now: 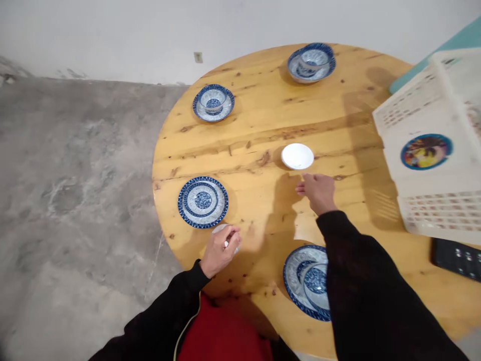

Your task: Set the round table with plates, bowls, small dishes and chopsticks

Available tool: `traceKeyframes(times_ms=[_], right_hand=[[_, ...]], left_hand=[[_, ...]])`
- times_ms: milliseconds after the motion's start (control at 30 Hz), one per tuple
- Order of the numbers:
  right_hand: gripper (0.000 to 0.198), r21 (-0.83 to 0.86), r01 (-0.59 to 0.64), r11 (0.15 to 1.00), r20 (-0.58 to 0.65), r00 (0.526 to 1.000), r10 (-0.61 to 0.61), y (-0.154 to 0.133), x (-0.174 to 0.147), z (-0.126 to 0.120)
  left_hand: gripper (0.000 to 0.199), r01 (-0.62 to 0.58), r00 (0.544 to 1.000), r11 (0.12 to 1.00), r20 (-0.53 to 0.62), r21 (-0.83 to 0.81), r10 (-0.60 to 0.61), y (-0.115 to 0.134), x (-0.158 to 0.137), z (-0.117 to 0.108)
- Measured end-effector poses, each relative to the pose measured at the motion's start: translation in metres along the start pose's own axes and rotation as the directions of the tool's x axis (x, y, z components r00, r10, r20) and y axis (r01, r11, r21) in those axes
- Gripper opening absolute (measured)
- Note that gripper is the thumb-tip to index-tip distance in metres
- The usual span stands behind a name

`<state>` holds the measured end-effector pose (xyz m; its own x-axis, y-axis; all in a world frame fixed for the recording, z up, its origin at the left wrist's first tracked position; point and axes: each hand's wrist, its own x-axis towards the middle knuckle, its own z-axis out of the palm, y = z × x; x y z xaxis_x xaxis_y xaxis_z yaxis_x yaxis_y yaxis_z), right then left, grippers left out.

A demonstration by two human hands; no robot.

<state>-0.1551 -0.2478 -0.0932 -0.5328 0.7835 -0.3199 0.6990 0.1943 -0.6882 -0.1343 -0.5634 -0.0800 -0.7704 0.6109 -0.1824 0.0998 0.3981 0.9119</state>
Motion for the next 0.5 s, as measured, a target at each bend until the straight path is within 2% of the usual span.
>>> traceKeyframes(times_ms=[67, 133, 167, 300, 400, 500], right_hand=[[0.016, 0.130, -0.127, 0.983, -0.011, 0.992, 0.129, 0.001, -0.028, -0.005], [0.005, 0.226, -0.156, 0.962, -0.004, 0.987, 0.161, 0.001, -0.057, -0.010], [0.001, 0.255, -0.150, 0.955, 0.010, 0.988, 0.152, 0.001, -0.071, -0.012], [0.018, 0.329, -0.129, 0.936, 0.095, 0.990, 0.103, -0.003, -0.124, -0.010], [0.030, 0.365, -0.121, 0.923, 0.155, 0.986, 0.068, -0.003, -0.160, 0.004], [0.039, 0.382, -0.065, 0.922, 0.249, 0.968, -0.035, 0.005, -0.201, 0.023]], left_hand=[[0.017, -0.015, 0.999, 1.000, 0.030, 0.014, 0.015, -0.006, 0.002, -0.006], [0.018, -0.037, 0.997, 0.999, 0.064, 0.035, 0.034, -0.011, 0.002, -0.011], [0.019, -0.045, 0.996, 0.998, 0.077, 0.042, 0.042, -0.014, 0.001, -0.014], [0.020, -0.064, 0.994, 0.997, 0.094, 0.033, 0.061, -0.021, -0.012, -0.028], [0.020, -0.074, 0.996, 0.997, 0.047, 0.034, 0.072, -0.026, -0.028, -0.043], [0.019, -0.094, 0.995, 0.992, -0.028, 0.084, 0.097, -0.034, -0.048, -0.059]])
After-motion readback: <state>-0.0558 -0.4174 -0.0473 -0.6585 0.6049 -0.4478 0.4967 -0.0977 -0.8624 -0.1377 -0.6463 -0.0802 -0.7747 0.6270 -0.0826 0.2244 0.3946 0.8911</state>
